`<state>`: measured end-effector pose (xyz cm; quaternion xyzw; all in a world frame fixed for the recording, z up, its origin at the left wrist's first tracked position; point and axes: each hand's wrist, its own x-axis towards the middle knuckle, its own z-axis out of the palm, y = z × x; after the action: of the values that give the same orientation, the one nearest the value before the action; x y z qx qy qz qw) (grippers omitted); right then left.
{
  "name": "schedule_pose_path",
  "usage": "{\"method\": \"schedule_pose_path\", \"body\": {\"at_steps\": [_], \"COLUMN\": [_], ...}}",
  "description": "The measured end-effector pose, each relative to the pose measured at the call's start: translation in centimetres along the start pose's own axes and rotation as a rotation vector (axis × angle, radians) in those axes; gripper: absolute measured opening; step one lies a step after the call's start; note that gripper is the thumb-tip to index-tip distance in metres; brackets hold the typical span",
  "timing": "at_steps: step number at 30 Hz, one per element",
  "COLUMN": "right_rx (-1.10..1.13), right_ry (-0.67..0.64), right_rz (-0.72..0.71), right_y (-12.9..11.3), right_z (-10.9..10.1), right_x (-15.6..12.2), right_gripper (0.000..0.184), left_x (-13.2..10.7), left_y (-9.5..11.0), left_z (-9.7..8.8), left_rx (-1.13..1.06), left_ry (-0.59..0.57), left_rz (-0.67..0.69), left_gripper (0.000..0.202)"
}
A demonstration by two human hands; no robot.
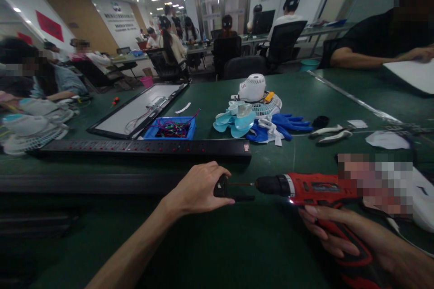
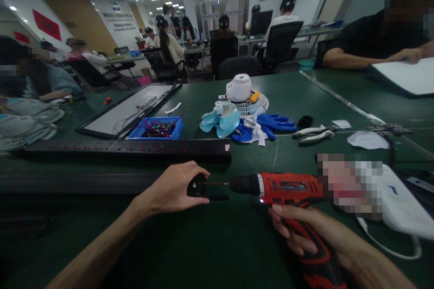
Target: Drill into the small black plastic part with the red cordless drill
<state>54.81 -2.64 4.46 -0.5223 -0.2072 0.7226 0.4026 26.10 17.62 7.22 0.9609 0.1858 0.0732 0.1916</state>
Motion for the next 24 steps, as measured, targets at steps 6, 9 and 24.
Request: {"method": "schedule_pose_path", "body": {"at_steps": [6,9,24], "right_rx": [-0.036,-0.033,0.026], "right_ry": [0.018,0.021,0.005], "right_rz": [-0.007,-0.002,0.004], "right_y": [0.02,0.01,-0.11], "right_z": [0.12,0.14,0.02], "right_x": [-0.06,-0.08,-0.41], "right_gripper": [0.046,0.048,0.047], "left_x": [-0.03,-0.03,0.07], "left_y": [-0.02,-0.04,0.28], "left_z": [0.05,0.13,0.11], "left_rx": [-0.002,0.006,0.005], "left_ry": [0.005,0.014,0.004], "left_rz": [0.008,0.008,0.038], "left_gripper": [0.055,0.054,0.056]}}
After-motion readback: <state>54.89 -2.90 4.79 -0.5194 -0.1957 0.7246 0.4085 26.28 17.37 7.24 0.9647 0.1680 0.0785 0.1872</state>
